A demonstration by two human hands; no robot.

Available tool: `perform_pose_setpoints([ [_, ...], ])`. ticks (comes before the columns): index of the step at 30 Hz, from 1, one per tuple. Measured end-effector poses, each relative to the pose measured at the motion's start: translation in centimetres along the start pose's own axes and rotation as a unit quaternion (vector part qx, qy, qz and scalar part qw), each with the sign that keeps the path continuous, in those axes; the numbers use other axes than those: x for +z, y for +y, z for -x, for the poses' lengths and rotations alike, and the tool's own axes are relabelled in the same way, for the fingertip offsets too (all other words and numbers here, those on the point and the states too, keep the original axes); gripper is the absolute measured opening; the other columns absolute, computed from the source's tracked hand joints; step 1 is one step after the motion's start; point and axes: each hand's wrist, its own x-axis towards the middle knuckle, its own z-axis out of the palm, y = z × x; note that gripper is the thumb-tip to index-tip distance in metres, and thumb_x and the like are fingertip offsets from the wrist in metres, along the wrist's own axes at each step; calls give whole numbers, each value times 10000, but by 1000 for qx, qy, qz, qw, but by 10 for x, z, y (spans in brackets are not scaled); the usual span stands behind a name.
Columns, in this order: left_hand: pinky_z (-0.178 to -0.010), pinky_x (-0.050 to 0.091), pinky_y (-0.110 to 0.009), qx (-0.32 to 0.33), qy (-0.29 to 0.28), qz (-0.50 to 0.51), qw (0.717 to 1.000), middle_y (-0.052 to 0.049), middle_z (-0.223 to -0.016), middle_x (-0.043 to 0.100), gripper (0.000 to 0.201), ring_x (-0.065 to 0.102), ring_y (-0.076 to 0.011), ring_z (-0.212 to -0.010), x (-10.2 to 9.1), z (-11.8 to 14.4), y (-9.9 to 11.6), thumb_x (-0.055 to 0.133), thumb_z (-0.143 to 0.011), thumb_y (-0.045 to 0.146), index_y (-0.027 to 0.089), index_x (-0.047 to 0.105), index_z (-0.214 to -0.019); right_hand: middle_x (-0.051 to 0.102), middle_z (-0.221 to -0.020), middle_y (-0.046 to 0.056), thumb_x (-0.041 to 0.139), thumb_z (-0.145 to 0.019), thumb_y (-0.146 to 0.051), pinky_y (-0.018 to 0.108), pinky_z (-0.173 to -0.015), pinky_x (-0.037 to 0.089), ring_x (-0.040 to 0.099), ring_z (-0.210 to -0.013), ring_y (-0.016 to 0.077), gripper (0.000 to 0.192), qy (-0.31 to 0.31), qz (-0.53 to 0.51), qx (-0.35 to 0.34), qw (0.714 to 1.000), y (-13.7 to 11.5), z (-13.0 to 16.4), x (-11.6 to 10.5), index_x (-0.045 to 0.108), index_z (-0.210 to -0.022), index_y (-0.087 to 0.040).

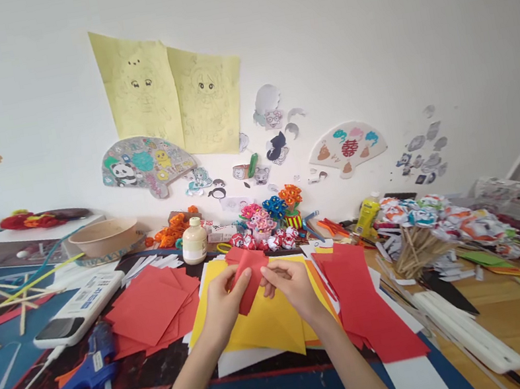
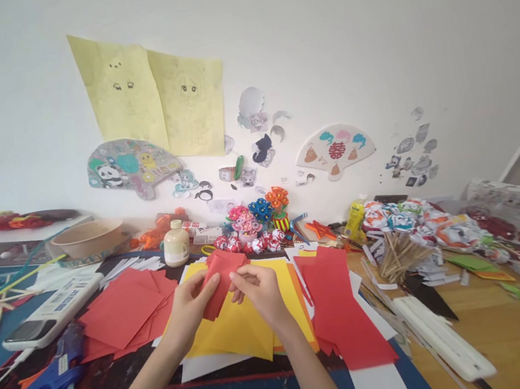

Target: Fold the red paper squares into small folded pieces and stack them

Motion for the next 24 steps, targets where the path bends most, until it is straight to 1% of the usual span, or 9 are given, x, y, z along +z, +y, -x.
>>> perform_pose_setpoints([
  [5,-556,386,-208,7,-4,13,1000,-14,-782,656,316,559,-145,-688,-1,0,-1,558,-819,467,160,633,-805,654,-626,44,623,-822,-413,261,-498,492,605,-508,149,287,-12,-3,-4,1000,0,0,0,670,-719,-149],
  [14,-603,415,-218,6,2,-1,1000,-9,-753,655,313,567,-151,-692,-1,0,1,562,-815,465,164,645,-796,658,-612,48,620,-810,-463,271,-504,504,614,-510,157,331,-21,-6,-1,1000,3,0,0,672,-714,-150],
  [20,-609,419,-219,19,6,-16,1000,-1,-741,643,301,563,-146,-692,0,0,-2,550,-823,458,172,634,-790,656,-614,44,601,-833,-430,273,-529,508,620,-521,159,312,-27,0,-1,1000,1,1,0,674,-712,-152],
  [24,-607,434,-227,31,3,-45,999,-8,-718,650,320,574,-152,-681,-2,-2,-4,549,-819,469,168,644,-769,646,-587,38,582,-848,-419,261,-522,500,617,-510,155,324,-30,16,0,999,1,1,-2,674,-693,-150],
])
